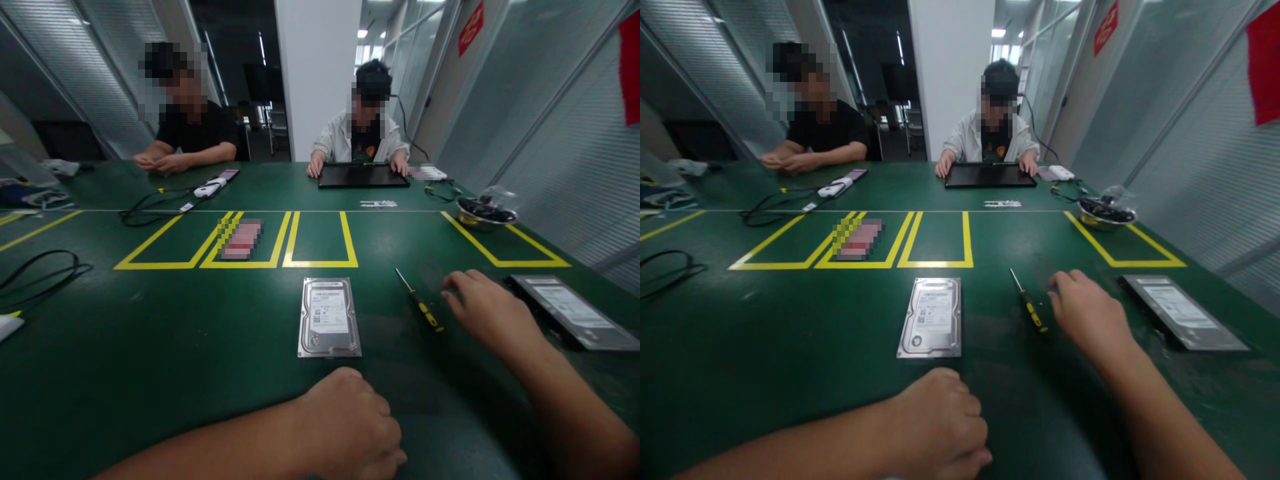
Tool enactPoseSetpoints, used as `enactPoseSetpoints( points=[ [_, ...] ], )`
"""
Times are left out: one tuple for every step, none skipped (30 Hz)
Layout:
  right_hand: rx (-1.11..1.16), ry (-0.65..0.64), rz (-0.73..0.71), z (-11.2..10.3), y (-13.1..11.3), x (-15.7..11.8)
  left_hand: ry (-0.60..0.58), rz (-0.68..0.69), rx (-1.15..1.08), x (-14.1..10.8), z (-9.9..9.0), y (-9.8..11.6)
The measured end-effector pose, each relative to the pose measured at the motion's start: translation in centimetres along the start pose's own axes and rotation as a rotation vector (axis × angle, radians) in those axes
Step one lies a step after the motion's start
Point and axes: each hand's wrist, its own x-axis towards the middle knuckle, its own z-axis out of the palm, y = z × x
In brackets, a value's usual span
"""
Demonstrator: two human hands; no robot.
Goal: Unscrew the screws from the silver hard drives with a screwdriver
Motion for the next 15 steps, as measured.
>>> enactPoseSetpoints(
  points=[
    [-0.009, -0.005, 0.019, 0.1, 1.1, 0.3, -0.002, -0.001, 0.001, 0.0, 0.0, 0.0],
    [-0.006, -0.007, 0.029, 0.2, 2.1, 0.5, -0.006, -0.005, 0.004, 0.0, 0.0, 0.0],
    [0.007, -0.011, 0.028, 0.4, 3.0, 0.8, -0.008, -0.010, 0.007, 0.0, 0.1, 0.0],
    [0.031, -0.022, 0.014, 0.5, 3.7, 1.1, -0.010, -0.013, 0.009, 0.0, 0.1, 0.0],
    [0.063, -0.040, -0.012, 0.7, 4.2, 1.4, -0.009, -0.013, 0.011, 0.0, 0.1, 0.0],
    [0.102, -0.065, -0.052, 0.9, 4.4, 1.6, -0.009, -0.012, 0.012, 0.0, 0.1, 0.0],
    [0.145, -0.091, -0.100, 1.1, 4.4, 1.8, -0.007, -0.009, 0.010, 0.0, 0.1, 0.0],
    [0.187, -0.114, -0.151, 1.3, 4.3, 2.0, -0.007, -0.006, 0.009, 0.0, 0.1, 0.0],
    [0.226, -0.130, -0.200, 1.5, 4.0, 2.1, -0.009, -0.007, 0.008, 0.0, 0.0, 0.0],
    [0.257, -0.137, -0.241, 1.7, 3.6, 2.1, -0.016, -0.014, 0.008, 0.1, 0.0, 0.0],
    [0.280, -0.135, -0.272, 1.8, 3.1, 2.1, -0.027, -0.021, 0.008, 0.1, 0.0, 0.0],
    [0.297, -0.128, -0.296, 2.0, 2.7, 2.1, -0.039, -0.028, 0.008, 0.2, -0.1, 0.0],
    [0.309, -0.120, -0.314, 2.2, 2.3, 2.1, -0.051, -0.031, 0.007, 0.2, -0.1, 0.0],
    [0.318, -0.112, -0.329, 2.3, 1.9, 2.0, -0.059, -0.033, 0.006, 0.3, -0.2, 0.0],
    [0.325, -0.106, -0.342, 2.5, 1.7, 2.0, -0.060, -0.031, 0.006, 0.3, -0.2, 0.0]
  ],
)
